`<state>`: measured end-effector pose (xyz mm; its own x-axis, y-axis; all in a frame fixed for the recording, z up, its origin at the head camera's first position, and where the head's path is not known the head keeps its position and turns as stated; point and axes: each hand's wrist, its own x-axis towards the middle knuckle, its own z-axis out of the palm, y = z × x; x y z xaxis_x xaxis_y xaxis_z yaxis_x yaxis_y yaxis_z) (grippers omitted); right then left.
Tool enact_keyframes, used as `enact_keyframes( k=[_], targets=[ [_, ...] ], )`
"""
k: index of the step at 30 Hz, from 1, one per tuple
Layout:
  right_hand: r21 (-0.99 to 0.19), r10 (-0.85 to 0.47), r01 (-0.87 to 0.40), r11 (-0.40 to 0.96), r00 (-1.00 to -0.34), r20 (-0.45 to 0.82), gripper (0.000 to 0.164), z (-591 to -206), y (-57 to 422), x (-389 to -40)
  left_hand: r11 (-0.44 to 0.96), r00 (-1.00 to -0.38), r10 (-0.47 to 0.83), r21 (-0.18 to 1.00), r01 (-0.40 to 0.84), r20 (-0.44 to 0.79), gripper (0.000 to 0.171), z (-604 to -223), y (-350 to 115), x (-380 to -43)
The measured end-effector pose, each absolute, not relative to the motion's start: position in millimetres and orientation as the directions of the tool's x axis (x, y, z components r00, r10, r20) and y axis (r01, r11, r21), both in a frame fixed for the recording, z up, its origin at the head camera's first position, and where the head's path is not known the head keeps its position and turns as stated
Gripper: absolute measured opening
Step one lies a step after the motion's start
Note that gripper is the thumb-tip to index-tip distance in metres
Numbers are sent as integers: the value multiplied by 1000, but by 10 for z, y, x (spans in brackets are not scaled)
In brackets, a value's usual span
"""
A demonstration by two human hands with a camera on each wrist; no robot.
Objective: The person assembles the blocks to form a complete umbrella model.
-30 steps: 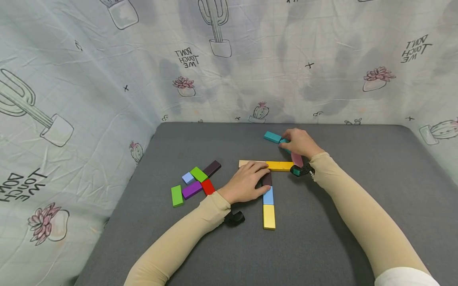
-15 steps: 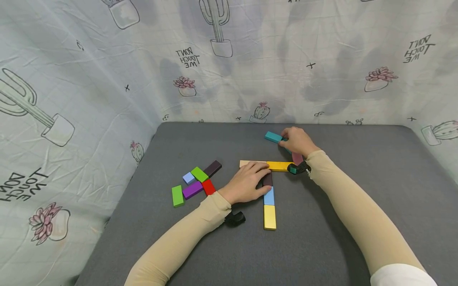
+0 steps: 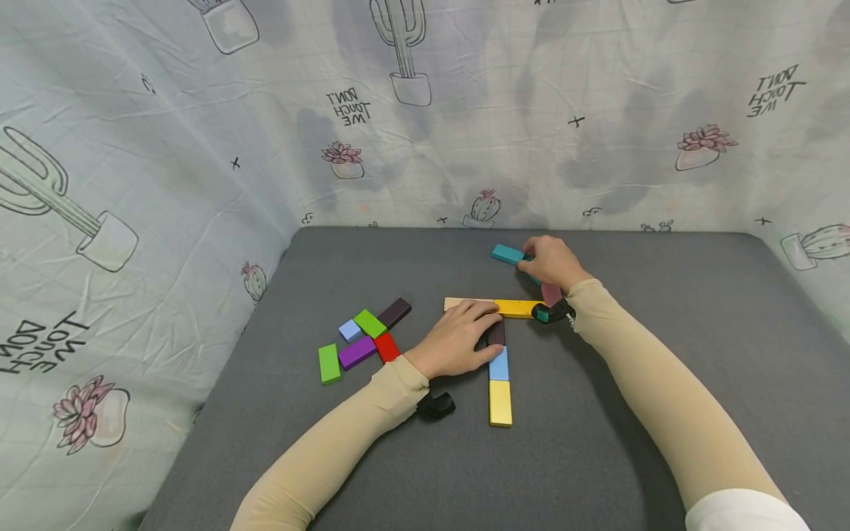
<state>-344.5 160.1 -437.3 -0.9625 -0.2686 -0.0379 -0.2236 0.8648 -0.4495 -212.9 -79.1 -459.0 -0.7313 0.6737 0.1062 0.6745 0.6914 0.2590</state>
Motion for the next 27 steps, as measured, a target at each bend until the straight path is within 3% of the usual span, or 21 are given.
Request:
enact_keyframes(
  k=[8,19,27],
  targets=[
    [-469,-265,-215,857,-963,-43,43,-4349,1598,-3424,690,-731,674,263,675,107,54,-4595,-793,-2131],
    [-655,-149,-87,751,-988,-39,55,-4241,1824,-3327,695,-734,671,258,672,103,55,-4586,-784,-2128],
    [-656,-137,-152,740,-988,75,57,-4225,1915,-3068,697,-737,669,261,668,98,55,-4600,-791,-2128]
  ],
)
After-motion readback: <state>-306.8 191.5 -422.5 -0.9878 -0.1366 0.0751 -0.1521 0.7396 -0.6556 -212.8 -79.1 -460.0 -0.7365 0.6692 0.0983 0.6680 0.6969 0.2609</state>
